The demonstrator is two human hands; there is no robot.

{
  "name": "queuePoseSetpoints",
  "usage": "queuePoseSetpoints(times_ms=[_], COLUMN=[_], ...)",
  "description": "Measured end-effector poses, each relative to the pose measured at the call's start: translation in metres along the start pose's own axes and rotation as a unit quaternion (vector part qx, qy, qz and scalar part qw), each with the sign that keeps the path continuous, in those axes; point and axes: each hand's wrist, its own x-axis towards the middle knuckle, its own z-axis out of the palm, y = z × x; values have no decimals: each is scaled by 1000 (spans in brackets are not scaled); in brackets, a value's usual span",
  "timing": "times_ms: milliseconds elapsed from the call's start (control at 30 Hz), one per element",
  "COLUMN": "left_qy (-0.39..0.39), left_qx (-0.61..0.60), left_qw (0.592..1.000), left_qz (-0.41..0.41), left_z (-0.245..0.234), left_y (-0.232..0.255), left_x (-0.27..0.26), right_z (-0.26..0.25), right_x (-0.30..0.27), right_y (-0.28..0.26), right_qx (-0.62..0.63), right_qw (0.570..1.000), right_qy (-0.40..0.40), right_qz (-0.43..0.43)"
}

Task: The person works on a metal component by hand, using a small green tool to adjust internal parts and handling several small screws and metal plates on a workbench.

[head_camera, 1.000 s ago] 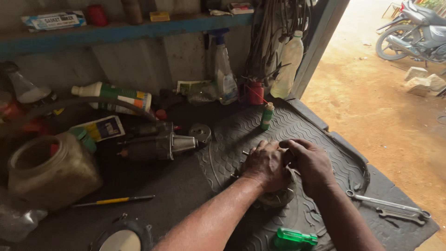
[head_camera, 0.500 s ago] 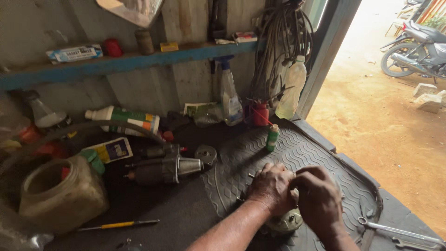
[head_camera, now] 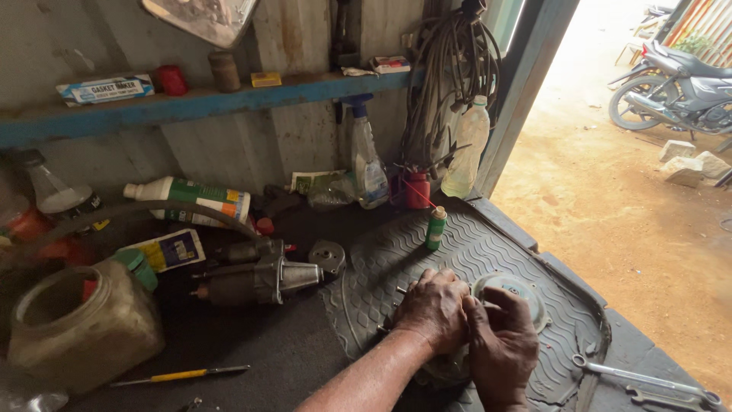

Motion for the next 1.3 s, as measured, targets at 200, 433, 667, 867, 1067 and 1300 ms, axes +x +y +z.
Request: queuePoseSetpoints(times_ms=[200, 433, 667, 867, 1067, 1300], left_qy=[-48, -28, -16, -22, -27, -36], left_qx=[-16, -20, 3, 8, -7, -8], left_qw=[997, 999, 1000, 1000, 1000, 999], left_qz=[-51, -29, -9, -18, -5, -6], left_z=[-11, -13, -1, 0, -3, -12], left_y=[9, 10, 5, -2, 0, 6], left_x=[-1, -1, 2, 6, 4, 0], right_z=[-8, -7, -10, -8, -22, -22], right_x=[4, 45, 62, 42, 47, 38], right_y=[-8, -16, -29, -52, -66, -53], right_qx=[-65, 136, -22, -197, -278, -241], right_qw=[992, 967, 974, 962, 898, 901], right_qy=[-25, -16, -170, -187, -273, -244], right_qz=[-110, 214, 147, -15, -206, -265])
